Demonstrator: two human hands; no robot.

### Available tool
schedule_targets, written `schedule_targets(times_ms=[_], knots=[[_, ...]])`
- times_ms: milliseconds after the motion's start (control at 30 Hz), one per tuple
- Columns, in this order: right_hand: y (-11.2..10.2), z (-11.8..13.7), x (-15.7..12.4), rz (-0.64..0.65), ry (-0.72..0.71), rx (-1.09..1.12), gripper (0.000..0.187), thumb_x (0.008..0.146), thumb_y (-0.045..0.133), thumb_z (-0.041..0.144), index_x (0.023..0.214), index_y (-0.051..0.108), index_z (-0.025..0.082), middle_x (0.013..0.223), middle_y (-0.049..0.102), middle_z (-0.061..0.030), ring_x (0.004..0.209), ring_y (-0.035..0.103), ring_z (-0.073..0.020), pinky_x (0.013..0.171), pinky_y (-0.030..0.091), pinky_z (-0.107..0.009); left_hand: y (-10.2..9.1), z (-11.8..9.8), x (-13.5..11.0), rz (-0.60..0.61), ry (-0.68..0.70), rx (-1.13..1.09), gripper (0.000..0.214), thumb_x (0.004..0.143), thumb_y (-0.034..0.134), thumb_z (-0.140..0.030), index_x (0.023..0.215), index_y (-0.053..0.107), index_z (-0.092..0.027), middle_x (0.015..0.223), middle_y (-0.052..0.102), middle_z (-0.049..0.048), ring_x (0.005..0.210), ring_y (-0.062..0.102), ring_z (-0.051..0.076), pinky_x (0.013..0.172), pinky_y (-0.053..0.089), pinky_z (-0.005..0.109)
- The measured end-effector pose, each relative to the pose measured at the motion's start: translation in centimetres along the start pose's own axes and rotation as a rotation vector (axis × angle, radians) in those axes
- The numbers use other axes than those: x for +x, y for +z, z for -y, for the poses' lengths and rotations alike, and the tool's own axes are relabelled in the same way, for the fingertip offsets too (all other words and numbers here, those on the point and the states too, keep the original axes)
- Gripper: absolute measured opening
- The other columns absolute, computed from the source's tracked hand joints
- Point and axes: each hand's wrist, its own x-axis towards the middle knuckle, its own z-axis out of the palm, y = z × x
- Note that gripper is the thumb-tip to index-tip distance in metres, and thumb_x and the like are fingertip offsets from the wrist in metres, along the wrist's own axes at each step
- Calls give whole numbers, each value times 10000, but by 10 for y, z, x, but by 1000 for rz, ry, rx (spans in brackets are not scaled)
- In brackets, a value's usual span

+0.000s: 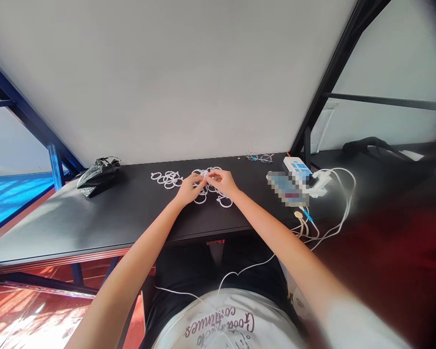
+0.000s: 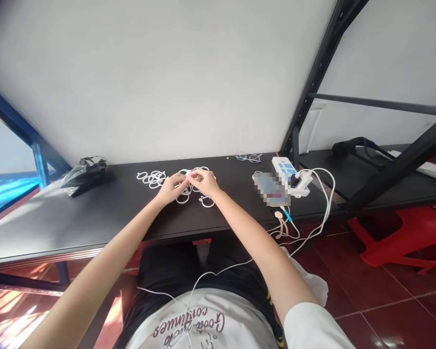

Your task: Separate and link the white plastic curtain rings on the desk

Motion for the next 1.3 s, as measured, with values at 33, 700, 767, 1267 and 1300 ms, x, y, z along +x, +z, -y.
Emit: schedule_targets(times_ms=[33, 700, 767, 1267, 1300], knots=[[0, 0, 0, 9, -9, -10, 190, 793, 629, 378, 730, 663, 202, 723, 688, -17, 586, 612, -139, 582, 484, -267, 0, 0, 0, 1, 4, 12, 366, 907, 518, -485, 746, 674, -197, 926, 639, 68, 859, 619, 204, 795, 495, 335], [0, -1, 1, -82, -85, -83, 213, 813, 618, 351, 953, 688, 206, 807, 699, -24, 595, 581, -122, 585, 479, -248, 1, 3, 1, -113, 41, -7, 319, 915, 518, -416, 729, 641, -189, 1061, 638, 124, 1172, 562, 277, 918, 488, 395], [1, 1, 1, -62, -119, -76, 202, 830, 610, 355, 928, 706, 206, 837, 716, -37, 639, 608, -138, 598, 488, -257, 2, 5, 2, -87, 52, -55, 283, 910, 537, -409, 767, 647, -191, 1058, 659, 114, 1119, 597, 264, 937, 479, 403], [1, 2, 2, -26, -45, 133, 224, 823, 646, 400, 786, 702, 187, 717, 682, -30, 601, 617, -144, 604, 518, -281, 5, 15, 8, -84, -78, -534, 272, 771, 739, -403, 819, 607, -170, 914, 669, 64, 850, 638, 182, 825, 507, 356], [1, 2, 3, -21, -33, 164, 242, 815, 655, 419, 782, 704, 185, 714, 680, -30, 591, 613, -142, 600, 523, -282, 4, 14, 8, -91, -99, -554, 279, 757, 753, -399, 815, 606, -169, 902, 667, 59, 838, 638, 179, 817, 507, 352]])
